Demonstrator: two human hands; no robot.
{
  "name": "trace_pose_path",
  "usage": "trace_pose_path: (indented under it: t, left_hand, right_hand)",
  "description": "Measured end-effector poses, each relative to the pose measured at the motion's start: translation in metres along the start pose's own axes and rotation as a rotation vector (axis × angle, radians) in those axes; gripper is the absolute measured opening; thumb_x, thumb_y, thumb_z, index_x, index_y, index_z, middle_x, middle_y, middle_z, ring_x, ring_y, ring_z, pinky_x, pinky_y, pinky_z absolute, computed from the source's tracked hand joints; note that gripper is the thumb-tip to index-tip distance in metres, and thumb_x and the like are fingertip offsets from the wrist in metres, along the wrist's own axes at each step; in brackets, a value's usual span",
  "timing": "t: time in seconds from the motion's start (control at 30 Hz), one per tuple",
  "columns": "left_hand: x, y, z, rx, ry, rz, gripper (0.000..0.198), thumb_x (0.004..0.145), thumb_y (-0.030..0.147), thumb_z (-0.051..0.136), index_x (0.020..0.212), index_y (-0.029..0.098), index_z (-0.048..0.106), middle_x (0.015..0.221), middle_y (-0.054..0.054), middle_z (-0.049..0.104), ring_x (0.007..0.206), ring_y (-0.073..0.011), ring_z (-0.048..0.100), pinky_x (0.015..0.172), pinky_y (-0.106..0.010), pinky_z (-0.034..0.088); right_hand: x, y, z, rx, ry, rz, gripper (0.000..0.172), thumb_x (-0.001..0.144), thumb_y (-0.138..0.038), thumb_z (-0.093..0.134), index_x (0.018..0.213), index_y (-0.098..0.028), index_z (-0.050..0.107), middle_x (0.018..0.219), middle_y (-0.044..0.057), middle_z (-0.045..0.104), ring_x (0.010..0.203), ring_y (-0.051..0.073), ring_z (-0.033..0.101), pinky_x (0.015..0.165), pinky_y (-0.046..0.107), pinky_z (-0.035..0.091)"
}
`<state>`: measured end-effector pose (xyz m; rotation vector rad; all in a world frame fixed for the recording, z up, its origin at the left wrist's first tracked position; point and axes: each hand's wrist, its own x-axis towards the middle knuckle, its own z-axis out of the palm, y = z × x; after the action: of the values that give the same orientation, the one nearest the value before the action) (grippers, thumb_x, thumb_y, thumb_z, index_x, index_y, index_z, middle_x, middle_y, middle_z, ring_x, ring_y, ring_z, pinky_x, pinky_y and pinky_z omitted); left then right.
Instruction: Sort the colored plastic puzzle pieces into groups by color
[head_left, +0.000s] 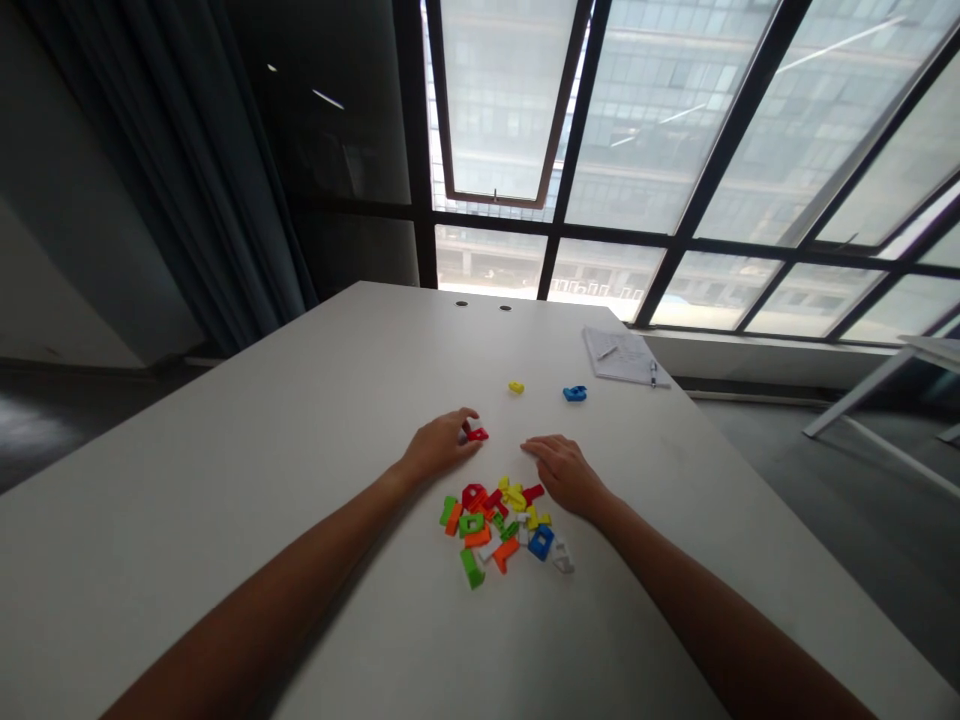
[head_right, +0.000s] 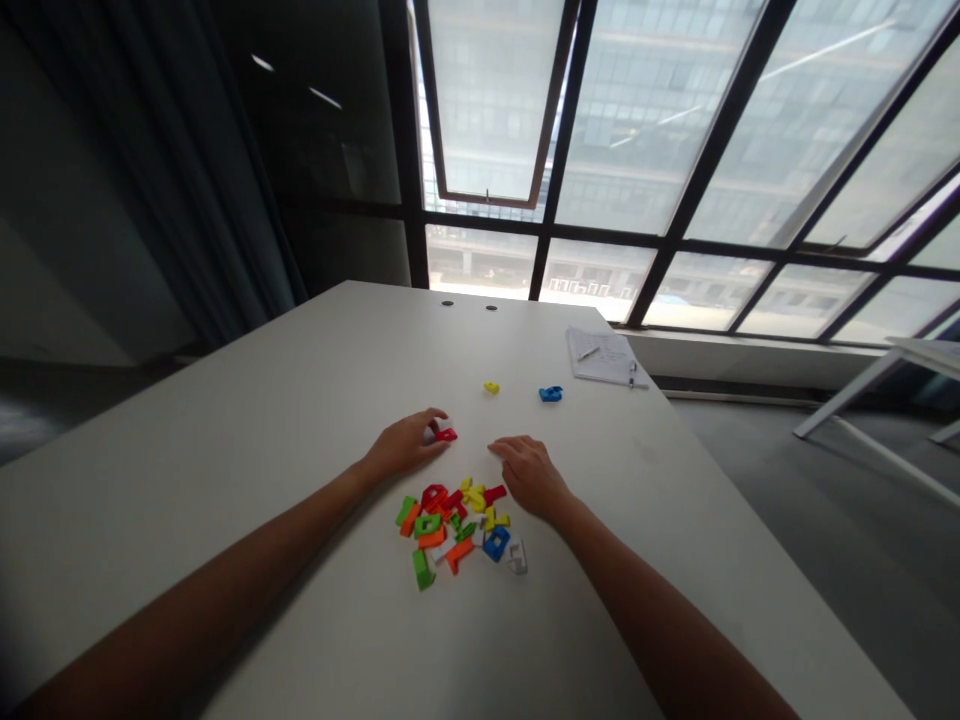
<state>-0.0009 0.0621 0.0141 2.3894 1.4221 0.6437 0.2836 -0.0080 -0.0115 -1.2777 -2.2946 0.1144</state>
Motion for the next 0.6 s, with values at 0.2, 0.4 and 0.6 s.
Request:
trace_pose_path:
  t: [0.2, 0.4, 0.6]
  left_hand:
    - [0.040, -0.048, -0.010, 0.180, 0.178, -0.272, 0.034, 0.088, 0.052, 0.064, 0.103, 0.022, 0.071, 0.101, -0.007, 0.075, 0.093, -0.0246, 0.067, 0.076, -0.031, 0.048]
    - [0.073, -0.061, -0.011, 0.243, 0.202, -0.450, 0.041, 0.089, 0.060, 0.060, 0.110, 0.026, 0.071, 0.105, -0.007, 0.077, 0.100, -0.0292, 0.068, 0.083, -0.036, 0.048]
    - [0.073, -0.060, -0.010, 0.227, 0.204, -0.456, 0.057, 0.088, 0.065, 0.062, 0.126, 0.023, 0.062, 0.109, -0.011, 0.075, 0.104, -0.0308, 0.068, 0.088, -0.038, 0.047]
  right_hand:
    - [0.000, 0.001, 0.001, 0.008, 0.030, -0.014, 0.040, 0.093, -0.007, 0.051, 0.125, -0.024, 0.069, 0.127, 0.008, 0.068, 0.120, 0.025, 0.058, 0.104, 0.044, 0.042]
    - [0.000, 0.003, 0.002, 0.021, 0.040, -0.019, 0.036, 0.093, -0.007, 0.053, 0.119, -0.024, 0.071, 0.126, 0.008, 0.068, 0.118, 0.024, 0.059, 0.105, 0.044, 0.043]
    - [0.001, 0.003, 0.001, 0.072, 0.054, -0.018, 0.035, 0.091, -0.008, 0.053, 0.116, -0.023, 0.072, 0.123, 0.008, 0.070, 0.116, 0.025, 0.060, 0.105, 0.045, 0.044]
